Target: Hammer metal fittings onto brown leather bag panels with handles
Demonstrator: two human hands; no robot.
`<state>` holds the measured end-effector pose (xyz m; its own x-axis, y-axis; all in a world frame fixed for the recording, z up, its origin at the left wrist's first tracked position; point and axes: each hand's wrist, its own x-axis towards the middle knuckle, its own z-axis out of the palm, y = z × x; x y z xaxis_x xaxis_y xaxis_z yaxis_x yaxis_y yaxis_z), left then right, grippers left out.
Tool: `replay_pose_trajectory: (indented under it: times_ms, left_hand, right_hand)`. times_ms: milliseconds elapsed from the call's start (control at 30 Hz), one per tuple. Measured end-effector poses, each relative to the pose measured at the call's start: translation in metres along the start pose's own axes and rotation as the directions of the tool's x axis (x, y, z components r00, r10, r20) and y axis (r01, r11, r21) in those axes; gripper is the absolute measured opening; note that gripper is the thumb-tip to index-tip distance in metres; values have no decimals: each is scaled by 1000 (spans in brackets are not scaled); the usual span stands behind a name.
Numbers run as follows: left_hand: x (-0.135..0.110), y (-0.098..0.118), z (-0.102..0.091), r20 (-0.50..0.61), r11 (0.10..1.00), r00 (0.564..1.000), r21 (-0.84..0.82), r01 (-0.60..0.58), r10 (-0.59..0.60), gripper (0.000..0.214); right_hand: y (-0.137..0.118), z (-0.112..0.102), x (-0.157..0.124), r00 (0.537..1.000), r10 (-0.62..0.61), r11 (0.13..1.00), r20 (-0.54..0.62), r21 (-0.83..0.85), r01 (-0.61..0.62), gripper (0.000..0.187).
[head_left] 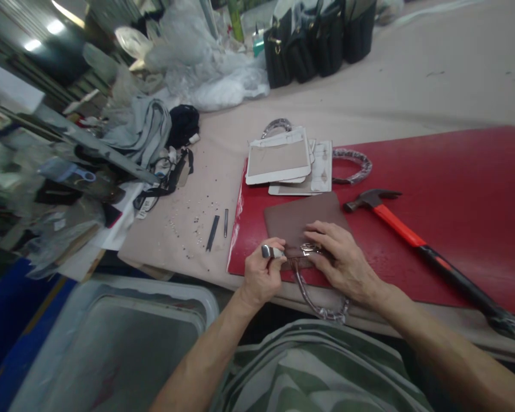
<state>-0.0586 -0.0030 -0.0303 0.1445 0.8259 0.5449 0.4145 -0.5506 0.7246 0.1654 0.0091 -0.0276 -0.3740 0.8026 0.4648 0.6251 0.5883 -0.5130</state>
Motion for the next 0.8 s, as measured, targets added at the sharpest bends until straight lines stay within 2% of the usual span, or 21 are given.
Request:
replay_pose_trajectory:
  times_ms: [100,200,267,400,600,800]
  left_hand:
    - [-1,-3,-1,-21,1000,1000,0,-5,5,7]
    - [-3,-6,-2,-31,1000,999,2,-19,19,7]
    - [-5,-7,-1,-39,999,998,12,-50,51,8]
    - [-9,-4,2,-72,994,993,56,-91,95,11]
    - [-17,-1,7,-144,992,987,113,-48,64,9]
    - [-13,-2,2,-76,996,994,52,-77,81,12]
  right_hand:
    - [11,-15,-11,990,84,996,-113,-25,-88,33]
    - [26,-33,-27,973,170,969,-155,-155,-194,32]
    - [32,-41,-36,966,184,947,-179,-230,-223,31]
    - [30,-39,-42,978,147,933,-151,-308,-188,30]
    - [21,-32,-39,984,125,923,-129,-349,-163,29]
    - [22,-34,-40,986,110,917,-126,-369,-149,29]
